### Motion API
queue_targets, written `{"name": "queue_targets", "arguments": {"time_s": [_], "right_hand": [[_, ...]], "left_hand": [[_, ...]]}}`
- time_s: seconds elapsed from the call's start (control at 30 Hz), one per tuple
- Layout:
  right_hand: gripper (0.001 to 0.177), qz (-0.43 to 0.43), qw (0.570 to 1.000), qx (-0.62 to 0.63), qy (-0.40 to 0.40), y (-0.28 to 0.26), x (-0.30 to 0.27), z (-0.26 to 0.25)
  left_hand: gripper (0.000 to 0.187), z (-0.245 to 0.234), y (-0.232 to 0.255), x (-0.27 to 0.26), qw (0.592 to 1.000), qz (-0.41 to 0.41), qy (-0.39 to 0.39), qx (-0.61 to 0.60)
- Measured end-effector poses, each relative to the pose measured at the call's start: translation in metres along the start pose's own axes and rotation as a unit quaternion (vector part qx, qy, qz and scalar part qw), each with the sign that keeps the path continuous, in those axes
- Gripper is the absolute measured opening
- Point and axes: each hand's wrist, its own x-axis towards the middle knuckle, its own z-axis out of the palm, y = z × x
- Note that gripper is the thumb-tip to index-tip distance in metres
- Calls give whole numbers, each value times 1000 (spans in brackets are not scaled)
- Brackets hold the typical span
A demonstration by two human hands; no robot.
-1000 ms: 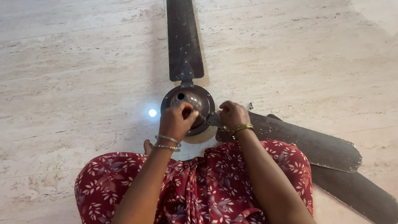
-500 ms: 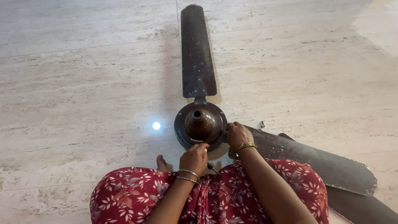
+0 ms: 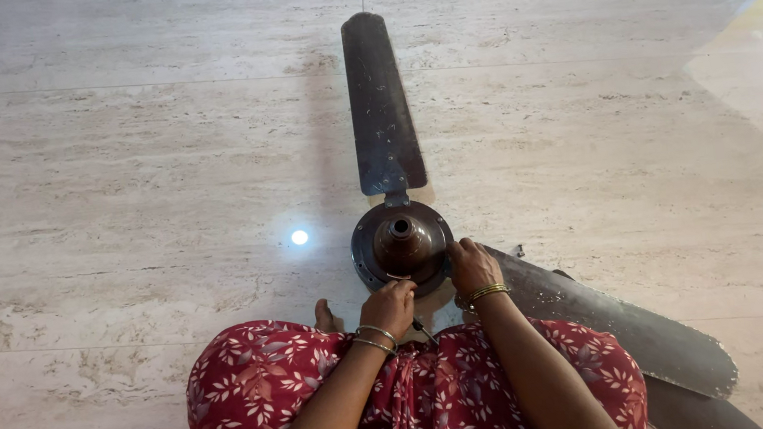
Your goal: The person sits on the floor and uses a screwdriver to remove screws from the central hub of a ceiling fan. They detach the fan blades one by one and place them on the floor next to them.
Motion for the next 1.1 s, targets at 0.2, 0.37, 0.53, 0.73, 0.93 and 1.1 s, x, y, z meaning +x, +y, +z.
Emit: {"name": "queue_targets", "arguments": {"time_s": [0.2, 0.37, 0.53, 0.73, 0.93, 1.1], "right_hand": [[19, 48, 994, 99, 20, 10, 3, 6], [18, 212, 967, 132, 54, 60, 18, 14], [12, 293, 947, 116, 71, 105, 28, 17], [16, 359, 929, 82, 20, 130, 34, 15], [24, 388, 917, 96, 2, 140, 32, 16], [25, 332, 935, 125, 3, 134, 31, 12]], "left_hand": [[21, 0, 0, -1, 1000, -15, -6, 0], [20, 8, -10, -3, 1000, -2, 10, -16], [23, 13, -20, -1, 992, -14, 38, -122], [28, 13, -20, 2, 987, -85, -6, -133], [28, 13, -22, 4, 980, -95, -4, -172], [28, 15, -26, 4, 982, -72, 16, -171]]}}
